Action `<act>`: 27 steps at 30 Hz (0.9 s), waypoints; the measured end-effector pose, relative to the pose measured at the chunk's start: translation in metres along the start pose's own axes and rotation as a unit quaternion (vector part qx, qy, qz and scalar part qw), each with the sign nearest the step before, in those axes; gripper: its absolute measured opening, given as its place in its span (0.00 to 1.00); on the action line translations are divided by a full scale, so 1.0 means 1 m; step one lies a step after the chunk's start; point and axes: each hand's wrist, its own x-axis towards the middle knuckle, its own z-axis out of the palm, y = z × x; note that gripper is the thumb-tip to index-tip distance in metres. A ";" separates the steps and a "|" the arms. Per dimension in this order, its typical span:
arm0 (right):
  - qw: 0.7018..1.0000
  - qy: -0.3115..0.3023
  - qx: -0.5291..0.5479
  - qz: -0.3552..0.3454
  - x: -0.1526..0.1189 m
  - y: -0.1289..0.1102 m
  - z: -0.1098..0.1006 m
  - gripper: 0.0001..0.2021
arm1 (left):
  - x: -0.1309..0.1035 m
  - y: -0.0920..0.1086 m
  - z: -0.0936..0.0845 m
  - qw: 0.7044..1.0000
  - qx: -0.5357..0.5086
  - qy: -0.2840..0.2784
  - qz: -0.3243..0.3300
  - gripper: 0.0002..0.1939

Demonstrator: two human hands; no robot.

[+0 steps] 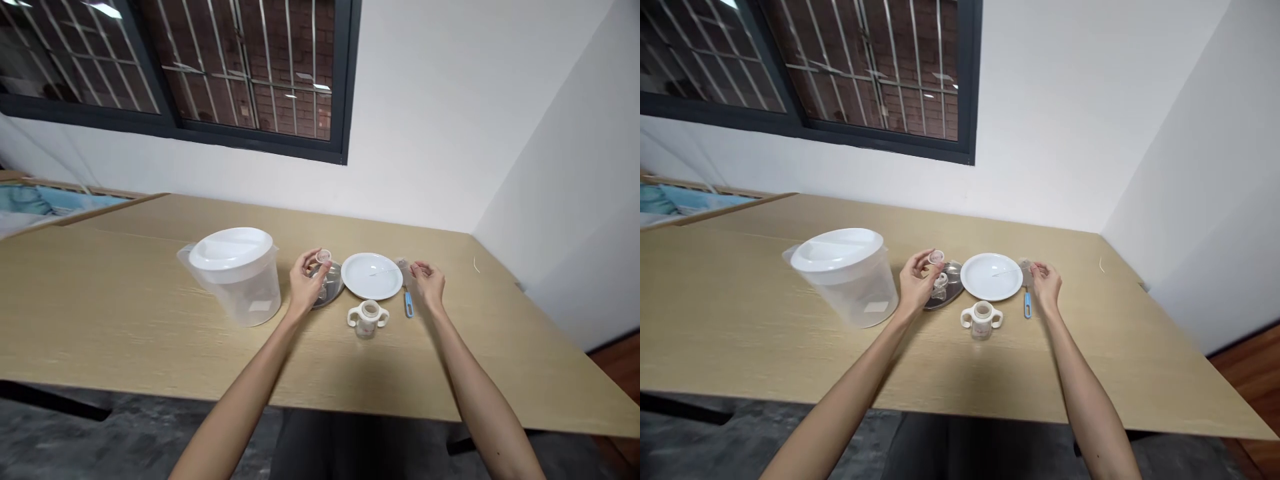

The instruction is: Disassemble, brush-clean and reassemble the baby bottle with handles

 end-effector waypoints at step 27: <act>0.990 0.052 -0.127 0.014 -0.001 0.020 -0.010 0.22 | 0.023 -0.008 -0.006 0.979 0.140 -0.140 -0.052 0.33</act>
